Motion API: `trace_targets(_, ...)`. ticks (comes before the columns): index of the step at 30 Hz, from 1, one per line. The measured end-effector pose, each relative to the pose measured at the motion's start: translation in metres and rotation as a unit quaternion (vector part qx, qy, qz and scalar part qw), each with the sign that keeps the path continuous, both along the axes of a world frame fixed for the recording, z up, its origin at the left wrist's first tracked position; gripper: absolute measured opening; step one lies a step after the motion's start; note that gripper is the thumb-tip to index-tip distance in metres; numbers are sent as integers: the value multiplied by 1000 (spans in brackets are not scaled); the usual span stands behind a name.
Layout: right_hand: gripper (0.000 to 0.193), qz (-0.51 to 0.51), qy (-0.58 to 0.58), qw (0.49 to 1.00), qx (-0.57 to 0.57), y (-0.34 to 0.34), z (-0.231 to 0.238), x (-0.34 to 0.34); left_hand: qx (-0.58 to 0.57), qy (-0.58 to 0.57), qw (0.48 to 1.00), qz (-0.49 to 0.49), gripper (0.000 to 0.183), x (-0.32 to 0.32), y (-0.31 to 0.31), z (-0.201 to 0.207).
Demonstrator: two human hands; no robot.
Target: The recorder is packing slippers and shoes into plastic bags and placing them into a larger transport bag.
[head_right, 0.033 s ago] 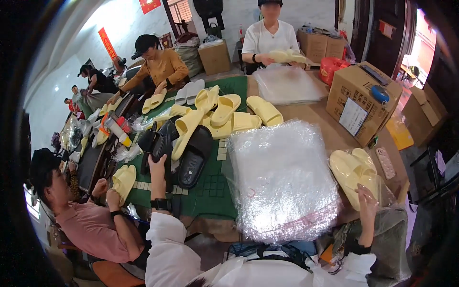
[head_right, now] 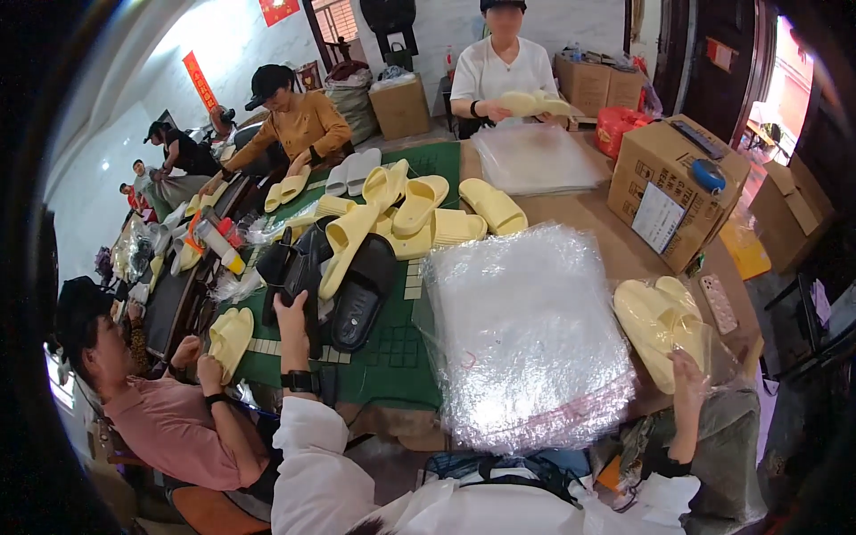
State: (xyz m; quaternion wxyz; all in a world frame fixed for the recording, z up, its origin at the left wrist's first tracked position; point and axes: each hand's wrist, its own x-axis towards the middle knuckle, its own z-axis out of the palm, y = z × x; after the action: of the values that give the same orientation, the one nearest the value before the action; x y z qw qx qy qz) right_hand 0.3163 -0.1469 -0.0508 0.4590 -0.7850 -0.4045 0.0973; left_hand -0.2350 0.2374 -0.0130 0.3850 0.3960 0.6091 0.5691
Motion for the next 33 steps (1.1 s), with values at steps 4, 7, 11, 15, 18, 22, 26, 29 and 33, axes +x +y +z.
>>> trace_targets(4,38,-38,152,967,199,-20,-4,-10,-20,-167,985,29,74,-10,-1,7)
trace_targets(7,52,-236,155,908,309,-26,-11,-12,150,-51,987,39,62,22,-21,38)
trace_targets(11,58,-394,-237,827,323,-7,42,-69,324,-11,946,-7,50,72,-56,83)
trace_targets(15,64,-110,-328,918,192,9,40,-120,384,11,916,-114,43,135,-103,97)
trace_targets(18,91,210,4,959,190,56,25,-169,380,37,901,-205,30,176,-144,92)
trace_targets(22,120,421,264,854,154,100,24,-201,253,-16,875,-412,31,216,-176,72)
trace_targets(26,114,250,494,797,243,100,-1,-210,168,55,805,-567,31,229,-195,24)
trace_targets(29,103,171,462,833,253,104,0,-202,115,30,782,-612,28,225,-216,6)
trace_targets(33,87,83,359,904,219,102,2,-188,-44,-62,792,-606,29,221,-226,3)
